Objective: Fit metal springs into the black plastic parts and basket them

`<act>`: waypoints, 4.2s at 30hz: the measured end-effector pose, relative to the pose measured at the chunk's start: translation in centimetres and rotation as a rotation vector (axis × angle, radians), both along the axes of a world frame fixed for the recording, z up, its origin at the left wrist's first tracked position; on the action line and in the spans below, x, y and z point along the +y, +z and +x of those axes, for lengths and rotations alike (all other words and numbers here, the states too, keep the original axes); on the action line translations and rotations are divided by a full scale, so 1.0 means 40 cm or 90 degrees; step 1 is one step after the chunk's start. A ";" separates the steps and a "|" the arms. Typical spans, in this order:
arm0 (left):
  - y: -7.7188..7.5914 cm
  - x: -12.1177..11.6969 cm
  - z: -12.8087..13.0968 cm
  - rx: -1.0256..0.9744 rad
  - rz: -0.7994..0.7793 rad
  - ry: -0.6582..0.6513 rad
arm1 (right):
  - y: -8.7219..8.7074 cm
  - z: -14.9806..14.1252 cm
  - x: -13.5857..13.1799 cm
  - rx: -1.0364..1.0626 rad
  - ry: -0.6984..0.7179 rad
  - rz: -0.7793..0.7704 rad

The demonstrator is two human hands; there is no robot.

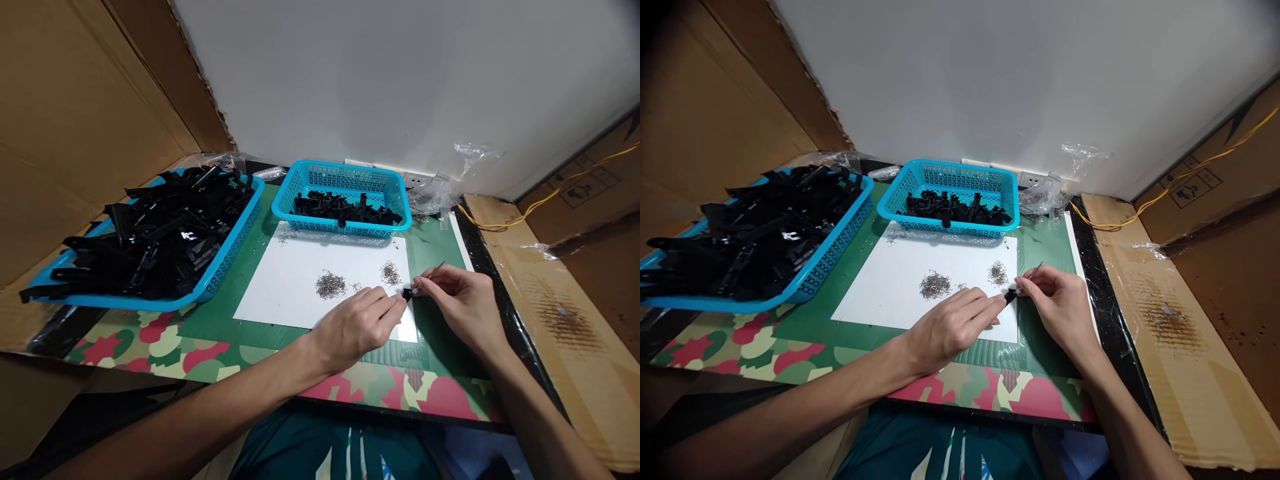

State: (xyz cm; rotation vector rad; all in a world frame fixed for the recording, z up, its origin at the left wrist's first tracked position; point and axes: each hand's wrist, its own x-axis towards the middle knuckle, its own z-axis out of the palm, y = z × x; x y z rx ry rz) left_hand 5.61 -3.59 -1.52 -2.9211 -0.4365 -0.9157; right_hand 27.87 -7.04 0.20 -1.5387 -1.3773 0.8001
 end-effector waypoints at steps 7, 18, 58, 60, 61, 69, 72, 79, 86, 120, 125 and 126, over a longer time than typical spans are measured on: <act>0.009 0.004 0.001 -0.006 -0.003 -0.013 | 0.008 -0.009 -0.002 -0.061 -0.003 0.011; -0.002 0.007 -0.009 -0.024 -0.165 -0.018 | -0.002 -0.033 -0.001 -0.037 -0.028 0.005; 0.060 -0.097 -0.154 -0.236 -0.585 0.282 | 0.055 -0.137 0.104 0.226 0.305 -0.088; 0.065 -0.096 -0.142 -0.295 -0.617 0.301 | 0.060 -0.149 0.095 0.244 0.325 -0.088; 0.067 -0.098 -0.135 -0.321 -0.639 0.304 | 0.061 -0.156 0.090 0.242 0.331 -0.077; 0.063 -0.105 -0.092 -0.443 -0.802 0.250 | 0.050 -0.188 0.046 0.119 0.299 0.117; 0.056 -0.103 -0.084 -0.497 -0.845 0.241 | 0.043 -0.195 0.034 0.004 0.284 0.296; 0.069 -0.108 -0.068 -0.549 -0.869 0.243 | 0.024 -0.195 0.037 -0.212 0.296 0.533; 0.067 -0.104 -0.077 -0.471 -0.875 0.244 | 0.022 -0.186 0.038 -0.212 0.265 0.500; -0.004 -0.133 -0.125 -0.517 -0.581 0.346 | 0.038 -0.215 0.012 -0.134 0.218 0.498; 0.003 -0.132 -0.127 -0.486 -0.575 0.325 | 0.042 -0.209 0.013 -0.096 0.265 0.458; 0.005 -0.131 -0.128 -0.481 -0.570 0.316 | 0.043 -0.209 0.013 -0.087 0.271 0.447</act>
